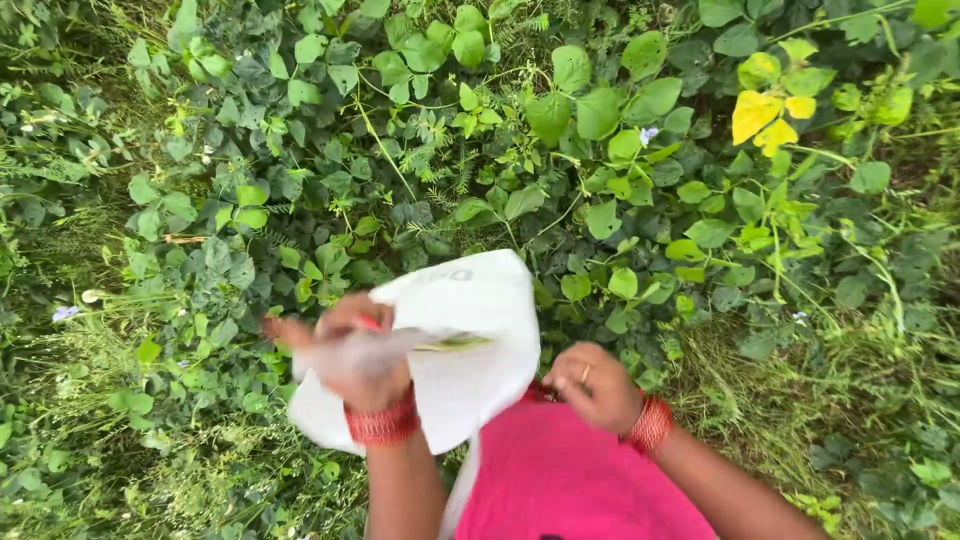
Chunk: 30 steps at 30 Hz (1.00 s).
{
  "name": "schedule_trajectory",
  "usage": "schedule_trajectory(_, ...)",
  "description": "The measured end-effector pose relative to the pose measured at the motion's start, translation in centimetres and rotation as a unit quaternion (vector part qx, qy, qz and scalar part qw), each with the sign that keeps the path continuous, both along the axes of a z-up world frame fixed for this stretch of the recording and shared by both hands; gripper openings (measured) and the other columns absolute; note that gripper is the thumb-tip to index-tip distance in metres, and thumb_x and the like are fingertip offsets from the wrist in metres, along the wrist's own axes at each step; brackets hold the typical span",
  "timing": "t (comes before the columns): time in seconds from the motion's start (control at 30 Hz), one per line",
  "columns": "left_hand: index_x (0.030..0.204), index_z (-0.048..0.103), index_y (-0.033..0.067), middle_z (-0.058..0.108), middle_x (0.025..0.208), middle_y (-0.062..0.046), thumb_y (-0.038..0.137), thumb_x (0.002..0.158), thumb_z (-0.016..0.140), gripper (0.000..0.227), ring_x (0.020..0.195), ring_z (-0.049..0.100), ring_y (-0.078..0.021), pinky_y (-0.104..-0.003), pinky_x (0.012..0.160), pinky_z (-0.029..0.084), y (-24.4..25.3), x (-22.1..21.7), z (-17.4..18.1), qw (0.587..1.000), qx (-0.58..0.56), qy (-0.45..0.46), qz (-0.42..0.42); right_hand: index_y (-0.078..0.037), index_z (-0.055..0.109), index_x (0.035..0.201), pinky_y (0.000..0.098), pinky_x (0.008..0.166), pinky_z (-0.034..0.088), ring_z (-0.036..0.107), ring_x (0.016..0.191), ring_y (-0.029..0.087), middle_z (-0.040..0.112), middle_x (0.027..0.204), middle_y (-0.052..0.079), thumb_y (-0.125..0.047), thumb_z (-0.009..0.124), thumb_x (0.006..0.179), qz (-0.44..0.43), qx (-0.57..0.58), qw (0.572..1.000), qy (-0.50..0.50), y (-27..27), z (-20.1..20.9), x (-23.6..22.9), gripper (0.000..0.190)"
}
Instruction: Picking long green beans from plants and placing them in a white bag.
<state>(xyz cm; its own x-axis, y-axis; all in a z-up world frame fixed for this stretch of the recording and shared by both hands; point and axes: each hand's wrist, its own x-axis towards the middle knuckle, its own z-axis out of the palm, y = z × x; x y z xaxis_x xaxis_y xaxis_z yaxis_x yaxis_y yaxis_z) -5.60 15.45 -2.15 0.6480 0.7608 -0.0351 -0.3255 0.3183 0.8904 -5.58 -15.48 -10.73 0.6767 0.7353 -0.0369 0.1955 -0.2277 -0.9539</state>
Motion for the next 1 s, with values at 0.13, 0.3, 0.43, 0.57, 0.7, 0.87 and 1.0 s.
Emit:
schedule_trajectory(0.13, 0.112, 0.066, 0.0071, 0.044, 0.072, -0.001, 0.066, 0.091, 0.055, 0.064, 0.069, 0.041, -0.0140, -0.030, 0.063, 0.037, 0.0, -1.9, -1.4, 0.985, 0.162, -0.062, 0.000, -0.006, 0.066, 0.092, 0.0428, 0.095, 0.052, 0.067, 0.098, 0.030, 0.070, 0.098, 0.010, -0.016, 0.058, 0.100, -0.139, -0.031, 0.988, 0.064, 1.5, -9.8, 4.9, 0.015)
schedule_trajectory(0.3, 0.110, 0.062, 0.0057, 0.043, 0.068, 0.001, 0.030, 0.111, 0.052, 0.026, 0.062, 0.039, -0.0121, -0.031, 0.060, 0.035, 0.5, -5.1, -5.3, 0.993, 0.011, 0.112, -0.046, -0.007, 0.058, 0.129, 0.0510, 0.106, 0.038, 0.053, 0.125, 0.034, 0.058, 0.136, 0.017, -0.031, 0.061, 0.081, 0.047, -0.455, 0.796, -0.395, 3.5, -21.3, 16.5, 0.053)
schedule_trajectory(0.43, 0.106, 0.060, 0.0061, 0.041, 0.069, 0.002, 0.031, 0.117, 0.042, 0.032, 0.064, 0.037, -0.0129, -0.031, 0.063, 0.035, 0.1, -6.8, -7.0, 0.974, -0.179, 0.137, -0.029, -0.012, 0.060, 0.137, 0.0642, 0.108, 0.033, 0.045, 0.140, 0.041, 0.046, 0.156, 0.016, -0.039, 0.046, 0.099, 0.016, -0.636, 0.703, -0.319, -2.6, -29.3, 22.8, 0.049)
schedule_trajectory(0.57, 0.105, 0.061, 0.0081, 0.041, 0.069, 0.003, 0.029, 0.113, 0.041, 0.030, 0.062, 0.037, -0.0120, -0.029, 0.058, 0.033, 0.1, -8.4, -7.7, 0.965, -0.204, 0.166, 0.005, -0.006, 0.078, 0.111, 0.0552, 0.100, 0.049, 0.064, 0.122, 0.037, 0.071, 0.123, 0.015, -0.023, 0.050, 0.106, 0.037, -0.690, 0.695, -0.201, -15.1, -36.1, 22.5, 0.033)
schedule_trajectory(0.7, 0.105, 0.060, 0.0087, 0.042, 0.069, 0.003, 0.028, 0.116, 0.042, 0.029, 0.060, 0.037, -0.0116, -0.028, 0.056, 0.035, 0.6, -10.0, -8.6, 0.969, -0.195, 0.153, 0.005, -0.003, 0.078, 0.113, 0.0453, 0.087, 0.059, 0.073, 0.106, 0.034, 0.076, 0.113, 0.019, -0.029, 0.051, 0.109, 0.036, -0.739, 0.669, -0.072, -23.8, -35.0, 16.4, 0.038)
schedule_trajectory(0.87, 0.104, 0.060, 0.0071, 0.044, 0.071, 0.002, 0.027, 0.121, 0.042, 0.032, 0.060, 0.038, -0.0115, -0.028, 0.056, 0.036, 0.4, -9.5, -7.9, 0.973, -0.187, 0.134, -0.007, -0.011, 0.076, 0.123, 0.0373, 0.096, 0.061, 0.075, 0.113, 0.026, 0.073, 0.131, 0.015, -0.021, 0.057, 0.101, 0.215, -0.801, 0.556, 0.060, -32.9, -35.9, 4.7, 0.031)
schedule_trajectory(1.0, 0.106, 0.059, 0.0071, 0.043, 0.071, 0.001, 0.024, 0.117, 0.042, 0.027, 0.063, 0.039, -0.0118, -0.028, 0.059, 0.036, -0.1, -8.5, -7.3, 0.972, -0.185, 0.147, 0.017, -0.006, 0.077, 0.120, 0.0440, 0.103, 0.054, 0.070, 0.117, 0.035, 0.071, 0.130, 0.022, -0.037, 0.051, 0.102, 0.091, -0.743, 0.634, 0.193, -35.6, -39.7, -2.2, 0.044)
